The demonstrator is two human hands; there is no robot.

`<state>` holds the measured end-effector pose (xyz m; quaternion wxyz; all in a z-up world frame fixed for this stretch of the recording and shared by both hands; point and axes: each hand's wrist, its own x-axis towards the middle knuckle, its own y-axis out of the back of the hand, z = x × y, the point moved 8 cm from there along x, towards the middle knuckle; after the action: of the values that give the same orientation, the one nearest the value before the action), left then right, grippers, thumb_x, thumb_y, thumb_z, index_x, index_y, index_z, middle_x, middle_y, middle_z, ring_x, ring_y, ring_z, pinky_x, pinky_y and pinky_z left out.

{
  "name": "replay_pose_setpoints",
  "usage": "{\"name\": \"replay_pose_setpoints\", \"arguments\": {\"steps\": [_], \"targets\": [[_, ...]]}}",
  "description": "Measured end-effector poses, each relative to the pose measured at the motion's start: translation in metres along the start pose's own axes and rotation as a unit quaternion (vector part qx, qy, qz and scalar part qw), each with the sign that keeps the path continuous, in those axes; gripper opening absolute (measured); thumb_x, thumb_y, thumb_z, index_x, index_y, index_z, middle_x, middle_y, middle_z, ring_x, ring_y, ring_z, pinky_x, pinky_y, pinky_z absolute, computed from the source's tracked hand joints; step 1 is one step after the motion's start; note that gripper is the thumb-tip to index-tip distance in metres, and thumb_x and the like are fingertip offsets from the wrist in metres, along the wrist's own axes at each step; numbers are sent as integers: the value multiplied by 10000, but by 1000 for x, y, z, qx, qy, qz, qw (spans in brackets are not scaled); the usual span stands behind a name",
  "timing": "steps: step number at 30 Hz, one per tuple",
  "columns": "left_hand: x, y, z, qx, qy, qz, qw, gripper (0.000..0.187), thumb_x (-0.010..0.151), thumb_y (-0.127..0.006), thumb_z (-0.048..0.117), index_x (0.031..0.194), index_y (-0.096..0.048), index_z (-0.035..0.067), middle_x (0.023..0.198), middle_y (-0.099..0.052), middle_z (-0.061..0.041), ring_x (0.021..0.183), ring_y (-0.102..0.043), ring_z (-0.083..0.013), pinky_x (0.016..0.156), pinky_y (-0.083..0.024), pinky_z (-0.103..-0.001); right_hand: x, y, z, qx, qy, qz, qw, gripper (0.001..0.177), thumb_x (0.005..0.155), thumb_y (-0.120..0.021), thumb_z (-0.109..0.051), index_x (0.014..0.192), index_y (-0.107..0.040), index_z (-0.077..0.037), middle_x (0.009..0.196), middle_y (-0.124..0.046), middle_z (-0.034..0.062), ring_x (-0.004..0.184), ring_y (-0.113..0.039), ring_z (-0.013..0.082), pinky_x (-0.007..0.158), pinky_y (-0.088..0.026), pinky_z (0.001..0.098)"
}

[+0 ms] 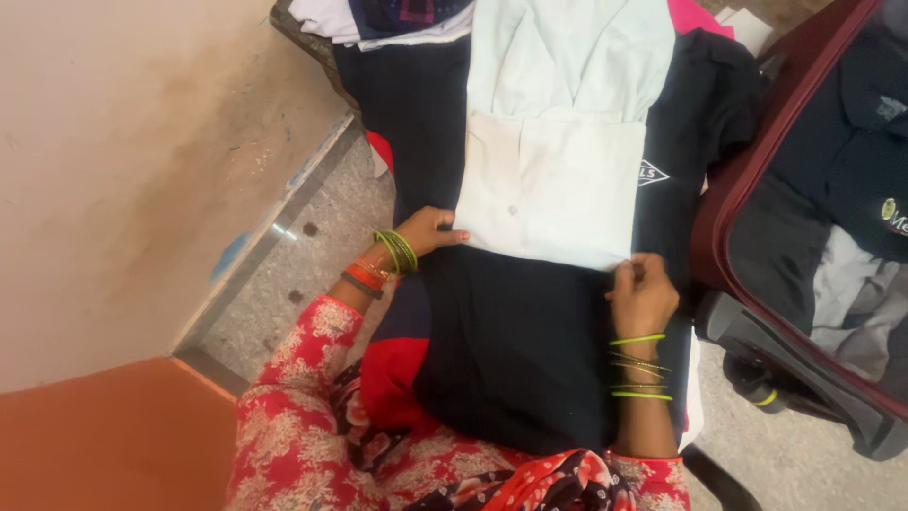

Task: The person folds a white shirt and places it into an open suitcase. They then pick up a black shirt, fold it, and place it on top of a red and blue striped shirt that is lying on the floor.

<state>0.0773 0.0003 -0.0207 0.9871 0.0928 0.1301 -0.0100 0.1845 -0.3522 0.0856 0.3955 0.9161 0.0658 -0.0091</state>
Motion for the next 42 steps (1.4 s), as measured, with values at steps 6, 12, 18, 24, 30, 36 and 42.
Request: {"name": "replay_pose_setpoints", "arguments": {"steps": [6,12,18,24,30,36,42], "targets": [[3,-4,-10,-43,-40,-6,998,408,1046,-672,300,769,-588,13,709,-438,80,688,-384,-31,608,-364,-263,-7,0,-21,277,129,-3,952,101,989,-606,-37,1058,-575,29,1122,-641,73,625,-624,201,518,-511,314],[-1,-1,-16,-50,-12,54,997,469,1019,-651,340,667,-526,58,642,-391,101,626,-349,-30,562,-340,-276,-2,-1,-11,236,57,6,970,47,1060,-553,-59,1082,-555,-18,765,-664,92,595,-669,162,543,-553,292],[16,10,-19,-20,-48,76,996,297,1018,-658,329,986,-728,43,822,-683,26,779,-596,-31,709,-499,-208,-35,17,-68,-50,233,142,961,251,961,-657,-22,1207,-613,-14,1194,-689,195,828,-710,309,695,-566,380],[100,41,-65,-271,38,177,945,355,959,-662,245,1250,-693,44,986,-717,-22,782,-661,-111,619,-588,-287,-56,-19,-118,-176,436,70,880,462,891,-751,-130,1325,-601,-81,1455,-554,198,1362,-514,405,1083,-432,524],[126,61,-35,-270,70,231,932,281,903,-714,201,1127,-713,32,849,-738,-10,643,-675,-79,570,-569,-247,-33,-43,-94,-163,395,-6,904,638,858,-757,-181,1445,-533,-65,1517,-479,231,1410,-446,406,1158,-347,535],[123,74,0,-174,75,294,937,333,924,-804,300,794,-657,31,637,-593,-19,486,-520,-90,430,-435,-281,-29,-52,-81,-197,399,-8,895,597,867,-742,-193,1422,-552,-79,1503,-494,216,1404,-453,388,1168,-340,536],[113,82,44,22,-13,414,910,232,873,-807,312,891,-701,106,834,-766,-59,761,-748,-172,695,-566,-333,-30,-57,-70,-264,381,29,886,601,882,-704,-181,1463,-552,-148,1554,-485,165,1495,-409,334,1206,-213,637]]}}
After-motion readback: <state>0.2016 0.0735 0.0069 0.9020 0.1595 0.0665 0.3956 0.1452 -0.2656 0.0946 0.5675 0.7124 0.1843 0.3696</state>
